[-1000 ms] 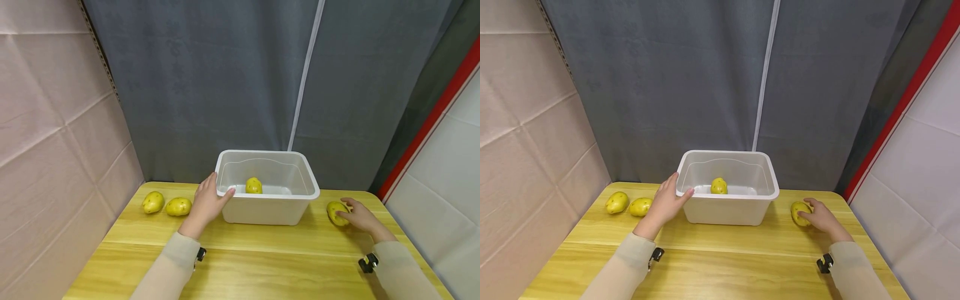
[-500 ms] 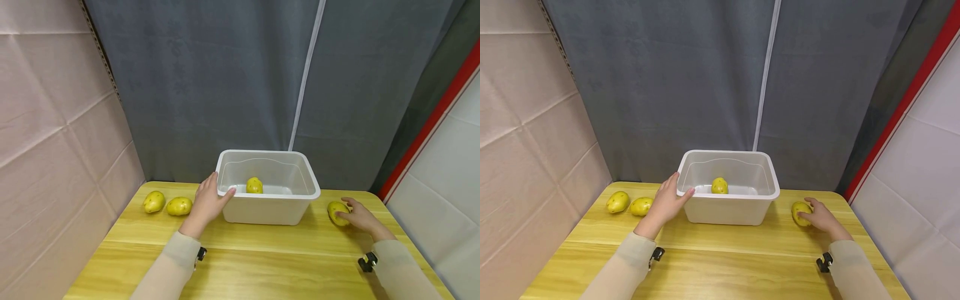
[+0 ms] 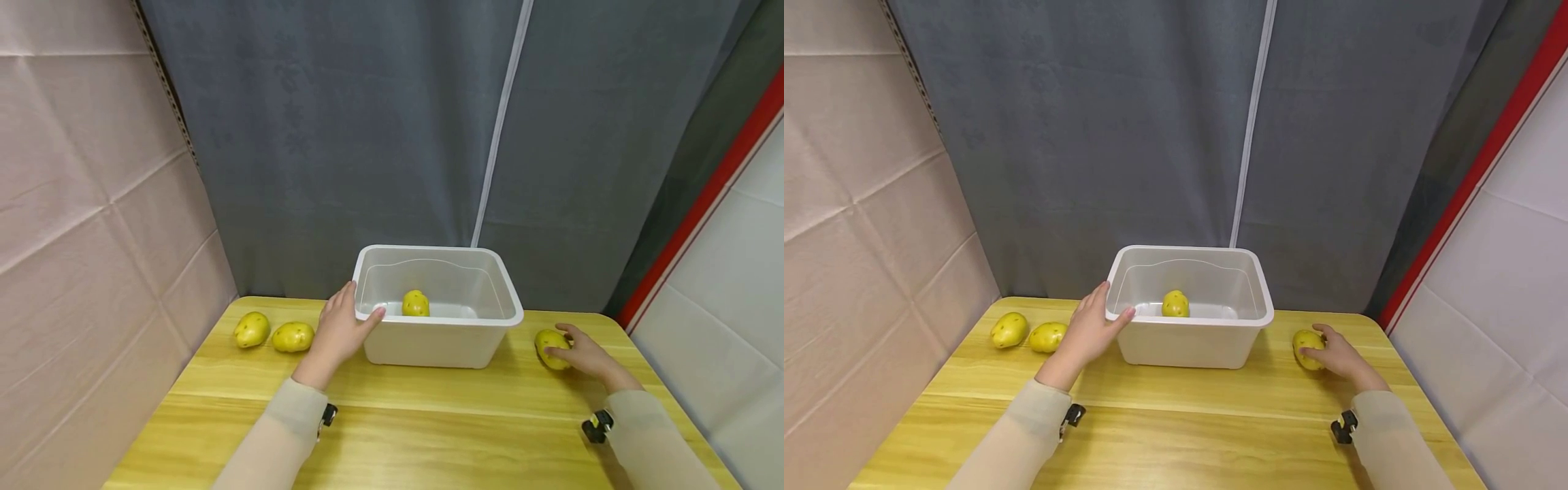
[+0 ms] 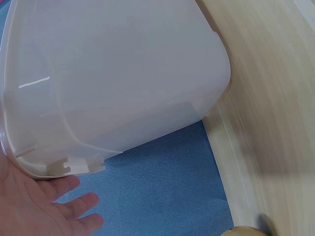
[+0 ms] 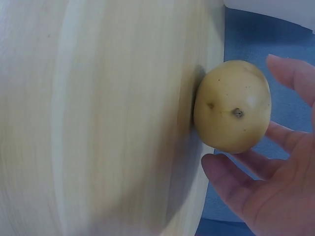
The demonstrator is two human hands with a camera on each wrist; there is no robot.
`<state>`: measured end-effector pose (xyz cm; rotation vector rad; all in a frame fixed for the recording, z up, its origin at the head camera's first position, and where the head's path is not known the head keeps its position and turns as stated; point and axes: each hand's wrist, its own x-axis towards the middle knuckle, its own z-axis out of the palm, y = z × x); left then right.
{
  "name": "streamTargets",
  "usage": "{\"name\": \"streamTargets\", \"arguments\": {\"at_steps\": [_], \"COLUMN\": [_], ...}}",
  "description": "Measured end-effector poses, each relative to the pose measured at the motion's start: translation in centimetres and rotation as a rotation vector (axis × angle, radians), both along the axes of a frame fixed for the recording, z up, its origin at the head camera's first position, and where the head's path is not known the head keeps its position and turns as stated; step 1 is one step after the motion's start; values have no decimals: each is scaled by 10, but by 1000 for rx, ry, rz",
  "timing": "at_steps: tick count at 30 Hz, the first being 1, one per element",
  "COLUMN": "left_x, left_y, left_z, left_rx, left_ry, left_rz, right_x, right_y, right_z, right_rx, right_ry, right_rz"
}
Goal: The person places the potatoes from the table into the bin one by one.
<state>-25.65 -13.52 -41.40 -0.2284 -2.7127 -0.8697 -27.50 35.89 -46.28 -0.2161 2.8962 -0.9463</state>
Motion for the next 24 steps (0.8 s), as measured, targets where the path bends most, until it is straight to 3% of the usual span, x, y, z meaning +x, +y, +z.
{"name": "streamTargets", "arguments": {"at_steps": [24], "left_x": [0], "left_y": [1], "left_z": [0], "left_rx": [-7], "left_ry": [19], "left_rz": [-4], "right_x": [-7], "right_y": [3], "right_z": [-10], "right_rx": [-31], "right_ry": [-52], "right_rz": [-24]}}
